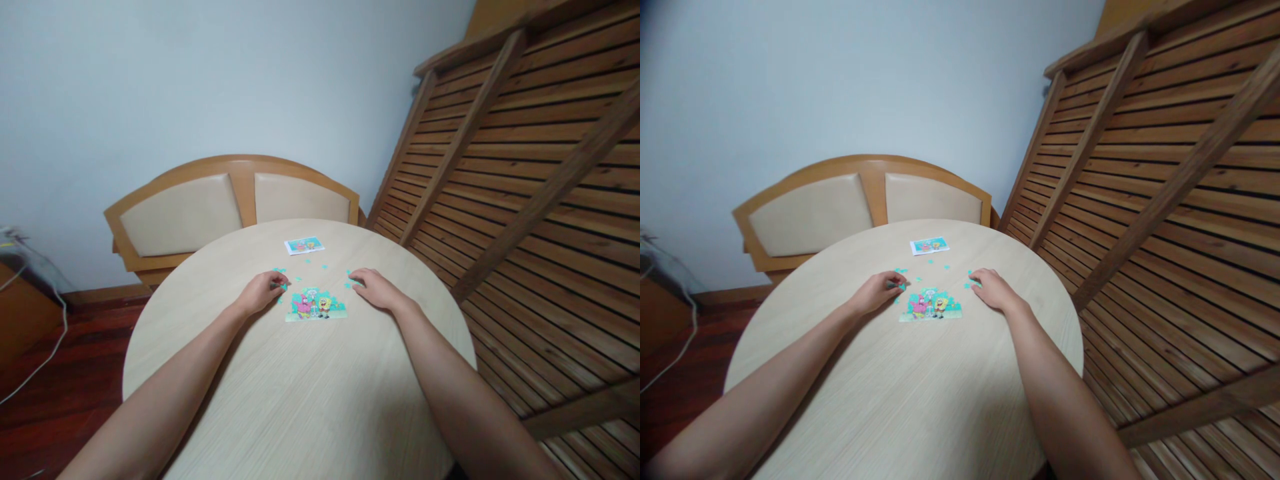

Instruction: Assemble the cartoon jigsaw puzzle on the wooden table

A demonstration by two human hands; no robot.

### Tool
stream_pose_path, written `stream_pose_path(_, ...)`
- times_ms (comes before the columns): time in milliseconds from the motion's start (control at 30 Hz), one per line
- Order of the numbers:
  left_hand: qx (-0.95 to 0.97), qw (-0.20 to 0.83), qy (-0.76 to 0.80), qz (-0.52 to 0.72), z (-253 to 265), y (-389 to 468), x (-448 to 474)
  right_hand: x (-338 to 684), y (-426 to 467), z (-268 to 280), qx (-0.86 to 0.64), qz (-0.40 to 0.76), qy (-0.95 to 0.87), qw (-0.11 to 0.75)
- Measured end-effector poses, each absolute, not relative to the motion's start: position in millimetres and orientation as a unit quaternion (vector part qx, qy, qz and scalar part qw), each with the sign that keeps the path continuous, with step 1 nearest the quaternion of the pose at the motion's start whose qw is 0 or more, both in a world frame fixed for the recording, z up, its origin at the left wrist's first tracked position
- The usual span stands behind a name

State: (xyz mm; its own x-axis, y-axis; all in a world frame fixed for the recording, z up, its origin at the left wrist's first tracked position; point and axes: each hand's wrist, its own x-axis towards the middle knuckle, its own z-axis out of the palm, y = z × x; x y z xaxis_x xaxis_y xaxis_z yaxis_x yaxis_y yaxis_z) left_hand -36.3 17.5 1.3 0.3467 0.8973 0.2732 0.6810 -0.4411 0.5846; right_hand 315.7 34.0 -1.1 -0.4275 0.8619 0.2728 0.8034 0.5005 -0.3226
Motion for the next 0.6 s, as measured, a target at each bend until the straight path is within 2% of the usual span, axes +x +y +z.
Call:
stream_pose_path(300, 0.792, 0.216, 0.48, 0.308, 5, 14, -27, 282, 17, 6, -0.407, 0.114, -0.876, 0.233)
stream_pose_path(600, 0.76, 0.313, 0.459, 0.338, 4, 13, -19, 270, 6, 10, -0.36, 0.179, -0.899, 0.175)
